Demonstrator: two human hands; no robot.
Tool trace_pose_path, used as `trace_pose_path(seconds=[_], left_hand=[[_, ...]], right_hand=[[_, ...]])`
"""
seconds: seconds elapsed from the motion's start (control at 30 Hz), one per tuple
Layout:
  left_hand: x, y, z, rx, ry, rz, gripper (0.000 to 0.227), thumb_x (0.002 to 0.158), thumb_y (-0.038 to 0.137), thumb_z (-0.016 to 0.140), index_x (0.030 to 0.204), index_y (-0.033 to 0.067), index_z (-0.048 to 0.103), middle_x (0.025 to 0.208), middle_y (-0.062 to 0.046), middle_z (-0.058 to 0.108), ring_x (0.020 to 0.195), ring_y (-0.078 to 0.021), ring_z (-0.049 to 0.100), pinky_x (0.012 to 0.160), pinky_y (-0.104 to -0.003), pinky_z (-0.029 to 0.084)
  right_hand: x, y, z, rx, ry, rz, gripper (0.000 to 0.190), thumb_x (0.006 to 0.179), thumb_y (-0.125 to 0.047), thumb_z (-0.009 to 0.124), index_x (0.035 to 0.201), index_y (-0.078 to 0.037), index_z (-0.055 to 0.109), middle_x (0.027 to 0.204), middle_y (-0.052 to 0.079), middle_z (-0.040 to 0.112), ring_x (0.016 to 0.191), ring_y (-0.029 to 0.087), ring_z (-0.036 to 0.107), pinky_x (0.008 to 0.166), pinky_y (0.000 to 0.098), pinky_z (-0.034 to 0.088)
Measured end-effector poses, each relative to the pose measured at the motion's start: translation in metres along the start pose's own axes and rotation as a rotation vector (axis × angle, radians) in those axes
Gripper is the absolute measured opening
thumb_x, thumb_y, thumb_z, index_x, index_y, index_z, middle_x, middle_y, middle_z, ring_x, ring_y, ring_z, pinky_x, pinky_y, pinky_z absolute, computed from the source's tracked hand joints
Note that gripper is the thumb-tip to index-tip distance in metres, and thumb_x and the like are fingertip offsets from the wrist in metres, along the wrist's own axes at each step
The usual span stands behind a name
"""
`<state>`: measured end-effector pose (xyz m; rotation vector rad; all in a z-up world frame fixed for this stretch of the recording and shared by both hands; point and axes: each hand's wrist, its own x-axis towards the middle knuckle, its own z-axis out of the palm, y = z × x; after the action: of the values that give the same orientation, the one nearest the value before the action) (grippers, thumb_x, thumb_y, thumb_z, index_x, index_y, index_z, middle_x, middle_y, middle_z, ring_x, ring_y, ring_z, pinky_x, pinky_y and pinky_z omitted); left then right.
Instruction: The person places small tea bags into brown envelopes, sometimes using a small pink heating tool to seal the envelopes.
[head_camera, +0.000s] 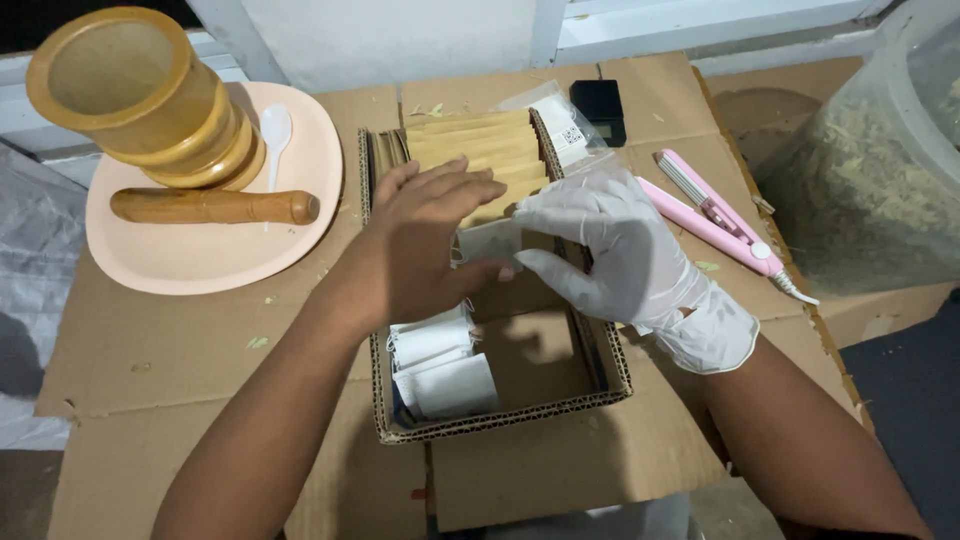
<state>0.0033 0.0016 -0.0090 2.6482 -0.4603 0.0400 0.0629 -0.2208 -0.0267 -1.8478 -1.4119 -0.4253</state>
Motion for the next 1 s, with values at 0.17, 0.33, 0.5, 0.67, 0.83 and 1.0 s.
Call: trace_pose_path(seconds=[0.17, 0.33, 0.5, 0.67, 0.83, 1.0], left_hand=[[-0.004, -0.005, 0.001, -0.006, 0.181, 0.106, 0.060, 0.080, 0.033, 0.081, 0.132, 0.0099, 0.060, 0.140, -0.009, 0.060, 0.136, -0.0302, 0.047, 0.114, -0.053, 0.020], [0.002, -0.009, 0.004, -0.014, 0.165, 0.112, 0.054, 0.080, 0.032, 0.080, 0.127, 0.0110, 0.064, 0.136, -0.007, 0.064, 0.132, -0.0279, 0.052, 0.113, -0.051, 0.022], [0.002, -0.018, 0.010, -0.016, 0.224, 0.187, 0.051, 0.077, 0.026, 0.082, 0.123, 0.0090, 0.067, 0.130, -0.009, 0.067, 0.128, -0.0304, 0.056, 0.112, -0.055, 0.026], [0.002, -0.023, 0.011, -0.039, 0.204, 0.211, 0.042, 0.081, 0.027, 0.076, 0.120, 0.0119, 0.069, 0.127, -0.007, 0.069, 0.126, -0.0307, 0.057, 0.110, -0.053, 0.026], [0.003, -0.024, 0.013, -0.003, 0.144, 0.151, 0.049, 0.082, 0.035, 0.072, 0.125, 0.0122, 0.066, 0.133, -0.008, 0.065, 0.131, -0.0304, 0.051, 0.112, -0.055, 0.020], [0.004, -0.021, 0.013, -0.010, 0.169, 0.201, 0.048, 0.083, 0.035, 0.072, 0.123, 0.0111, 0.065, 0.131, -0.008, 0.065, 0.131, -0.0306, 0.052, 0.113, -0.056, 0.020]], right_hand=[[0.007, -0.010, -0.009, 0.057, -0.029, 0.063, 0.024, 0.091, -0.010, 0.069, 0.115, -0.004, 0.070, 0.105, 0.009, 0.074, 0.095, 0.027, 0.072, 0.090, 0.0413, 0.050], [0.031, -0.026, -0.015, 0.178, -0.153, 0.008, 0.028, 0.099, -0.014, 0.053, 0.122, -0.009, 0.069, 0.087, 0.002, 0.073, 0.063, 0.018, 0.061, 0.061, 0.0294, 0.048], [0.010, -0.005, -0.004, 0.039, -0.122, 0.054, 0.026, 0.093, -0.018, 0.064, 0.117, -0.008, 0.071, 0.105, 0.009, 0.076, 0.083, 0.024, 0.072, 0.076, 0.0375, 0.052], [0.010, -0.002, -0.003, 0.013, -0.107, -0.017, 0.025, 0.091, -0.015, 0.065, 0.113, -0.006, 0.072, 0.104, 0.012, 0.075, 0.068, 0.026, 0.068, 0.064, 0.0376, 0.049], [-0.005, 0.007, 0.003, -0.081, -0.108, 0.069, 0.029, 0.090, -0.024, 0.070, 0.117, -0.013, 0.073, 0.119, 0.008, 0.072, 0.101, 0.028, 0.070, 0.090, 0.0435, 0.047], [-0.005, 0.005, -0.008, -0.147, -0.108, 0.071, 0.030, 0.093, -0.024, 0.066, 0.120, -0.013, 0.072, 0.116, 0.006, 0.072, 0.100, 0.028, 0.068, 0.092, 0.0426, 0.045]])
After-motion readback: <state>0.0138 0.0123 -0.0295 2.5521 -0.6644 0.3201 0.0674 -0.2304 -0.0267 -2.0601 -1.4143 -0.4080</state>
